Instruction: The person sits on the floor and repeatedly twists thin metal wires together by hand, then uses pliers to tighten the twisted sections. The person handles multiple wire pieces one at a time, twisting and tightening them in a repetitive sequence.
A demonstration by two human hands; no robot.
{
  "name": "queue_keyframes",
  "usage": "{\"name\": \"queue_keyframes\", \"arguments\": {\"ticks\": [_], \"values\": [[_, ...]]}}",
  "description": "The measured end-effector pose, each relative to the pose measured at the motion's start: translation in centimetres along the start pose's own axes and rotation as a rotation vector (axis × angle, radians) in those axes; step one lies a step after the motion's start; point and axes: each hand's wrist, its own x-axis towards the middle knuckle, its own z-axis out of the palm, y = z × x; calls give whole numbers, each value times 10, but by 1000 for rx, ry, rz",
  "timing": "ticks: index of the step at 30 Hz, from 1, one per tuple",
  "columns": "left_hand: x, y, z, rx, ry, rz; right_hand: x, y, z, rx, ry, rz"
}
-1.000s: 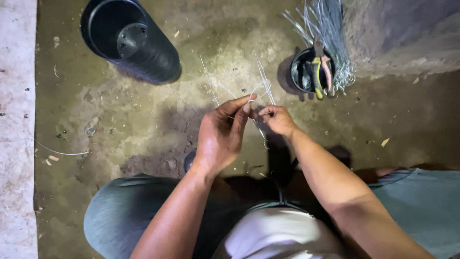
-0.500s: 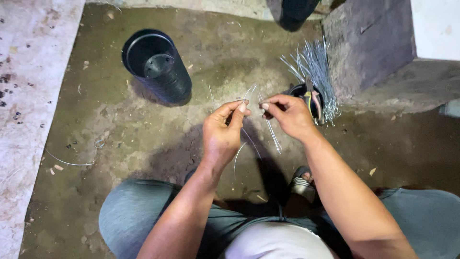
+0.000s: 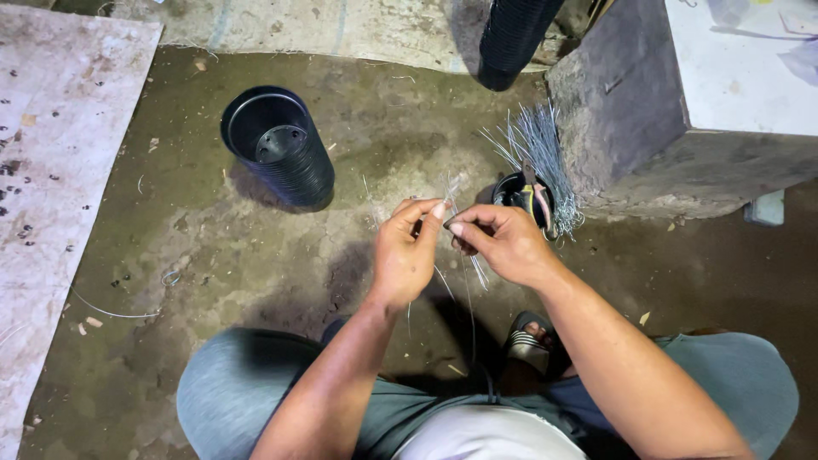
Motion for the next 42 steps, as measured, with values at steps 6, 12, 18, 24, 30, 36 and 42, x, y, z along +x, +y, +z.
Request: {"name": "queue_keyframes", "arguments": {"ticks": [6,12,18,24,30,36,42], "values": [[-2,-4,8,-101,-77,-122,-2,8,2,90,-129,14],[1,-9,1,4,-179,19,-13,-15,-20,-60,-43,-39],[10,-18,4,-174,-541,-206,-12,-21,-38,47,-42,-184],[7,-7,18,-72,-400,-193,-13,-5,-37,-142,132,-250],[-2,16,21,500,-140,388,-11,24,-29,169,250,-43],[-10,24,27,709,-115,534,-17,41,-14,317,348,-25],[-14,29,26,700,-53,631,-24,40,-9,442,361,-25]]}}
